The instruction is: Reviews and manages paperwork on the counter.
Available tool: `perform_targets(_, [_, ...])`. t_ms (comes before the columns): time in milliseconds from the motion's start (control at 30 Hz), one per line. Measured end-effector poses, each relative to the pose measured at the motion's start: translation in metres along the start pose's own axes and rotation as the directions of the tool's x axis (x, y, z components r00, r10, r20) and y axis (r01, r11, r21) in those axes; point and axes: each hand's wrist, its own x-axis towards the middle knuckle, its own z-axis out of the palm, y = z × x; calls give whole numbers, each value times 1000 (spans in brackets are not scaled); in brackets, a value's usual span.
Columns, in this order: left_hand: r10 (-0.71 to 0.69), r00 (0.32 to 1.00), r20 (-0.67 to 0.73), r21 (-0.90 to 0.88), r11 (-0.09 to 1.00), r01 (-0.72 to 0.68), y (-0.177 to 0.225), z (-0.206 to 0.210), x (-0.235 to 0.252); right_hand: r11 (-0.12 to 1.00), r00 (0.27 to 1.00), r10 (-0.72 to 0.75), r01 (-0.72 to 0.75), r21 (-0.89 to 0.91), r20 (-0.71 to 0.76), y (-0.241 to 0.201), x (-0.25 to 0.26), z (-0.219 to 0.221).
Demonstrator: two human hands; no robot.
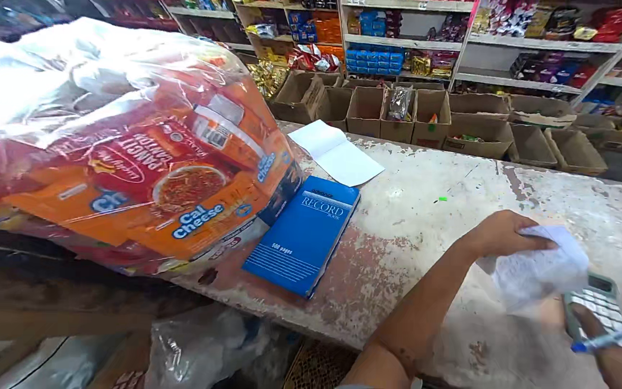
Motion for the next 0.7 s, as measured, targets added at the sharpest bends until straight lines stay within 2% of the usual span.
perform_targets(67, [88, 992, 94, -25, 996, -86, 42, -8, -28, 996, 997, 46, -50, 78, 56, 10, -8, 5])
perform_targets(133, [162, 983, 81, 23, 986, -164, 68, -27, -66, 942, 990, 105, -128, 310, 90, -2, -16, 23])
perform_targets(167, [156, 986, 59, 44, 986, -159, 75, -37, -87, 909, 987, 129, -157, 386, 99, -14, -22, 33])
perform_targets(233, [38, 999, 6, 98, 994, -38, 77, -62, -131, 887, 981, 153, -190, 420, 121, -35, -29, 46])
perform_targets(300, [-128, 980, -154, 233, 959, 162, 62, -94, -173, 902, 976, 169, -210, 378, 139, -36, -31, 58])
perform_targets(333, [-193, 943, -272, 341, 897, 282, 51, -113, -193, 904, 970, 195, -235, 357, 146, -29, -32, 64])
perform_targets(400, [-306, 804, -509, 503, 653, 567, 34, -150, -238, 892, 947, 292, -320, 319, 134, -7, -37, 73])
perform_targets(467, [-376, 645, -665, 497, 422, 758, 24, -175, -284, 869, 916, 388, -401, 292, 102, 17, -42, 78])
perform_targets(533, [-385, 510, -769, 405, 324, 855, 13, -182, -324, 850, 899, 434, -432, 302, 64, 43, -50, 83])
perform_targets(567, [-379, 466, -799, 367, 306, 878, 11, -182, -334, 849, 900, 435, -425, 314, 42, 56, -53, 86])
perform_targets(700, [-491, 342, -802, 286, 188, 940, 15, -187, -331, 851, 918, 395, -360, 382, -15, 84, -69, 97])
